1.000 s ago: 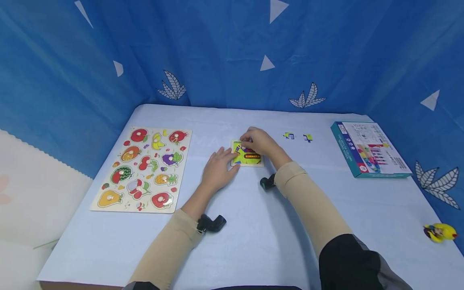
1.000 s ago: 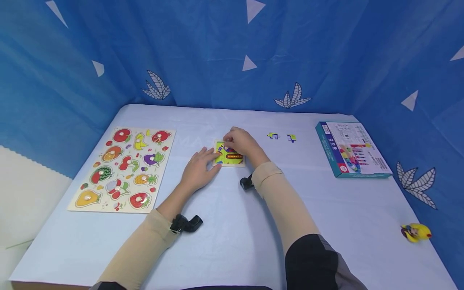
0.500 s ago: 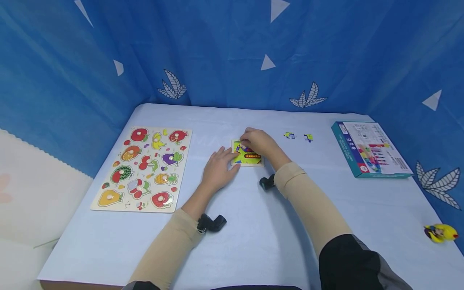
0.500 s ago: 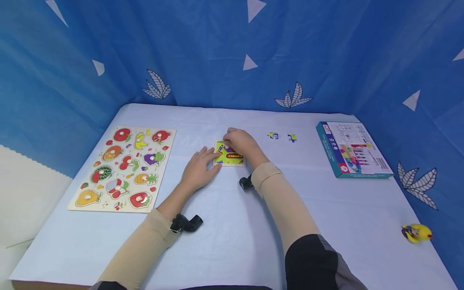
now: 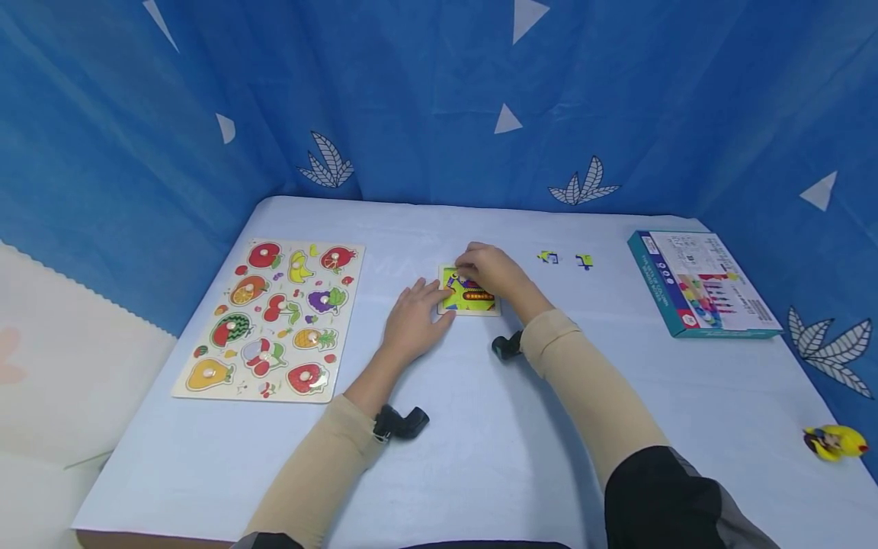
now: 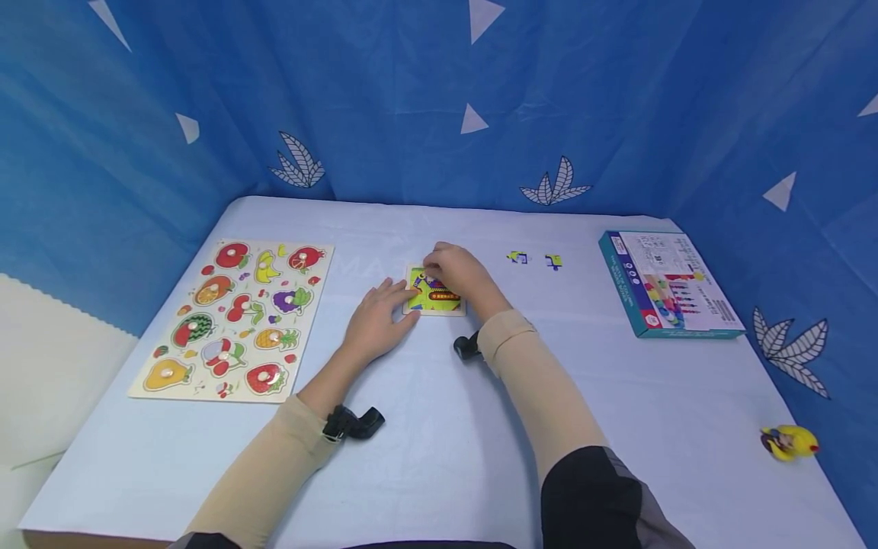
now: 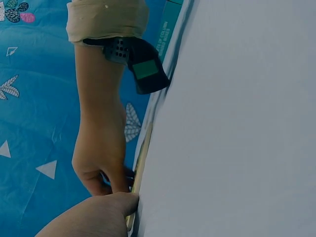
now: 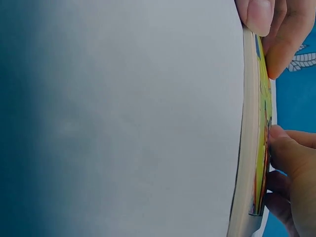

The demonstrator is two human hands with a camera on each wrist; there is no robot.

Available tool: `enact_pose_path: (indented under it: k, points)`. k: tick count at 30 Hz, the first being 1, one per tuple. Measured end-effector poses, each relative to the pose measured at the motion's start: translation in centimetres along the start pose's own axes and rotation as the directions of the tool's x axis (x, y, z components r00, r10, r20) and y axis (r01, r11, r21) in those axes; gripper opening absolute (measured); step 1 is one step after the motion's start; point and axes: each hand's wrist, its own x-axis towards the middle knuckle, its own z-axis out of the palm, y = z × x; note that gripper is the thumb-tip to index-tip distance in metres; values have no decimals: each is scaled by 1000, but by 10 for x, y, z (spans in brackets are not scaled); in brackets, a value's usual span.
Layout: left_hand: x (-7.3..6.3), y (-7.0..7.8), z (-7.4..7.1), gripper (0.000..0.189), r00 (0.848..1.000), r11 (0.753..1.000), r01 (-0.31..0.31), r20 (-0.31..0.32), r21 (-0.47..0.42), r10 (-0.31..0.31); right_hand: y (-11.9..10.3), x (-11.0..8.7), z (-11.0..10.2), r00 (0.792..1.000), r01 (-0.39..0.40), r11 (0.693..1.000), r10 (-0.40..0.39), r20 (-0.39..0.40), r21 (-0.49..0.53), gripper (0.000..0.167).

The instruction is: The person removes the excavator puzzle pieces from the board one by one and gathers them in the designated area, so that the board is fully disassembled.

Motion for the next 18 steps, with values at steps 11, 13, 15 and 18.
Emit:
enact_pose_path:
  k: [11,13,15,18]
  points:
    - [0,-1,-2,46,1000,1000,-12,-3,-5,12,-8,-3,-2,982,-176,972,164,90,157,19]
    - [0,-1,-2,46,1000,1000,-15,-2,-5,15,-8,-5,-2,981,-181,970,166,99,165,18]
    - [0,-1,-1,47,1000,1000,-19,-1,-4,19,-7,-6,-2,980,-182,966,164,109,182,17]
    - [1,-1,-1,47,1000,1000,-20,-1,-2,20,-6,-7,0,980,-180,962,157,123,206,15]
